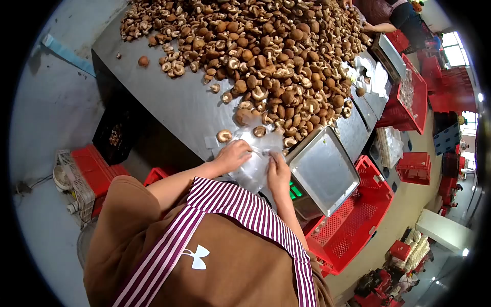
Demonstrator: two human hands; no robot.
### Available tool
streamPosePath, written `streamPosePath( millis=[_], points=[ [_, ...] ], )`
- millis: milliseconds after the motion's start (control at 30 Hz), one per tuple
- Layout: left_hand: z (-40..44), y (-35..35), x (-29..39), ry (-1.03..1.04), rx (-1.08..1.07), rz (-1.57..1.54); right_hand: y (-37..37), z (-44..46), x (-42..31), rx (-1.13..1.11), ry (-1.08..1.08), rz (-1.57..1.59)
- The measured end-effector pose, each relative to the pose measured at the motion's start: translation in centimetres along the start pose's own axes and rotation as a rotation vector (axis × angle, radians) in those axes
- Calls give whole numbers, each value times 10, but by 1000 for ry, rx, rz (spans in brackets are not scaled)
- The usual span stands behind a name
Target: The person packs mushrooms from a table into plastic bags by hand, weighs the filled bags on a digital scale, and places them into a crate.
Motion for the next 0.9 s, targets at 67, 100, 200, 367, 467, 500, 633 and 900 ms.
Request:
streamPosePath(
  millis=[67, 100, 200, 367, 467, 500, 633, 900],
  points=[
    [-14, 12, -45, -22, -51, 6, -20, -11, -16, -136, 151, 137],
    [-17, 18, -60, -42, -99, 13, -39, -17, -36, -70, 34, 248],
    [-11, 19, -51, -7, -218, -22, -72, -39, -66, -83, 89, 653],
    [-31, 15, -58, -337, -110, -1194, -80, -27, -63, -180, 149, 1062],
    [-20, -35, -32, -338, -5, -1479, -57, 0, -24, -126, 167, 1013],
    [-19, -37, -42, -428, 201, -1839, -49, 6, -9, -77, 207, 1000],
    [15, -24, -79, -470, -49, -1879, -28, 11, 24, -20, 191, 862],
    [43, -65, -75, -649, -13, -1437, -1, 8, 27, -13, 333, 770]
  ],
)
Point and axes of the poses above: each hand's wrist, its own z-axis towards the middle knuckle, its own y-axis out of the palm, x = y × z, the point moved 9 cm from there along z, towards the middle knuckle, and after that the axes turned 15 degrees about y, right-handed, at the moved point
